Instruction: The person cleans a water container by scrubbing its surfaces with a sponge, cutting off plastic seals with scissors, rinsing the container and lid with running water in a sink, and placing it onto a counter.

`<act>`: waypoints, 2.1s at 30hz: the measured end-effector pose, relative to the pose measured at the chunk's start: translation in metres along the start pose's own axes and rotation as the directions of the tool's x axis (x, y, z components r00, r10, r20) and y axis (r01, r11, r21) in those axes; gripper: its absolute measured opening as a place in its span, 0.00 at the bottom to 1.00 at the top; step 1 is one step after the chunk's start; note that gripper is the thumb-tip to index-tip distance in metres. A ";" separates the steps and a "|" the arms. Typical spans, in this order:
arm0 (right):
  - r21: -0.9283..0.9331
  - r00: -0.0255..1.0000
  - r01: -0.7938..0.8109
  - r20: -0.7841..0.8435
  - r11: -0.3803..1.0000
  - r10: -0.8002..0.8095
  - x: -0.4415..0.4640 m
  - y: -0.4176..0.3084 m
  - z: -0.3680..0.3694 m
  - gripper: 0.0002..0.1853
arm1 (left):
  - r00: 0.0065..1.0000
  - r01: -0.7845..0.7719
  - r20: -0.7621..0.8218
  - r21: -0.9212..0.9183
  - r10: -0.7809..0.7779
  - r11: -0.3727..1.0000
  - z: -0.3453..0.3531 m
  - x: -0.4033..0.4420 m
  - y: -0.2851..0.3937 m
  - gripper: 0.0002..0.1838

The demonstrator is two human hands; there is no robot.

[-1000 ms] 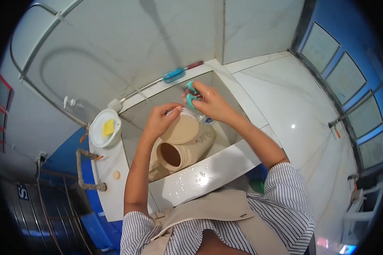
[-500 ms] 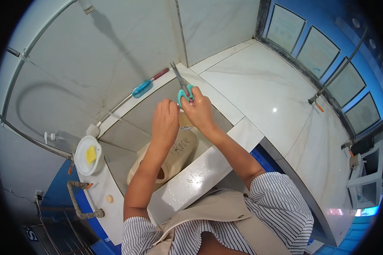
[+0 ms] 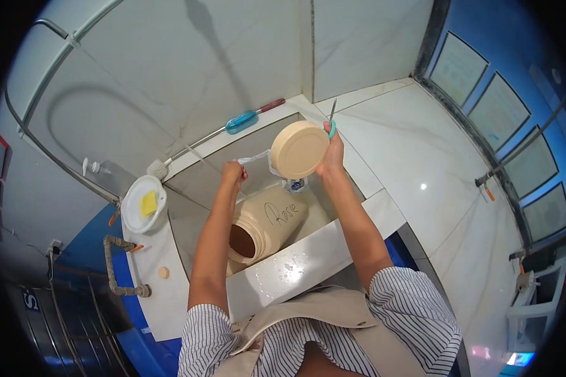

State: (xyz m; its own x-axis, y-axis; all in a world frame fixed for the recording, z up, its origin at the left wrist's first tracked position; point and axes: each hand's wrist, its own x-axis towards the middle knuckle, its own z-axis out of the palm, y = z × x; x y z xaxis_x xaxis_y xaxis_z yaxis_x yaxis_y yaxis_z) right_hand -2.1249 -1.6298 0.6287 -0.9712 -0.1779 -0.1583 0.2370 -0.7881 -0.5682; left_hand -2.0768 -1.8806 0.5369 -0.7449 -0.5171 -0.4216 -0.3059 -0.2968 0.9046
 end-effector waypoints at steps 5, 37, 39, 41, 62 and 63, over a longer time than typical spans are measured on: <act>-0.148 0.995 -0.002 -0.103 0.989 -0.013 0.030 0.048 -0.018 0.14 | 0.990 -0.058 0.118 -0.150 0.076 0.987 0.001 -0.034 0.019 0.22; -0.827 0.924 0.269 0.366 -0.493 -0.109 0.132 0.022 -0.071 0.22 | 0.855 -0.519 -0.040 -0.075 0.517 0.852 -0.130 -0.127 0.031 0.12; -0.741 0.926 0.264 0.374 -0.618 -0.053 0.141 0.001 -0.077 0.19 | 0.869 -0.487 -0.033 -0.236 0.494 0.841 -0.130 -0.134 0.032 0.13; -0.689 0.912 0.294 0.409 -0.662 -0.021 0.170 -0.004 -0.103 0.17 | 0.877 -0.470 -0.047 -0.290 0.478 0.834 -0.130 -0.140 0.037 0.14; -0.483 0.168 0.813 0.730 0.326 0.663 -0.036 0.299 0.190 0.19 | 0.920 -0.392 -0.284 -0.700 0.271 0.597 -0.256 -0.222 -0.019 0.28; -0.404 0.174 0.890 0.726 0.209 0.665 -0.057 0.335 0.205 0.21 | 0.916 -0.400 -0.301 -0.712 0.264 0.577 -0.264 -0.226 -0.020 0.30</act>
State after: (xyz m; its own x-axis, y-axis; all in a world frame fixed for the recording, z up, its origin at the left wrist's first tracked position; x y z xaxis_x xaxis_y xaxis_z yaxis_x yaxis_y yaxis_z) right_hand -1.9950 -2.0045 0.6129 -0.0286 -0.9830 0.1814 -0.8057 -0.0848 -0.5863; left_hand -1.7457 -1.9694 0.5973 -0.5846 -0.7940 -0.1666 0.5435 -0.5358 0.6461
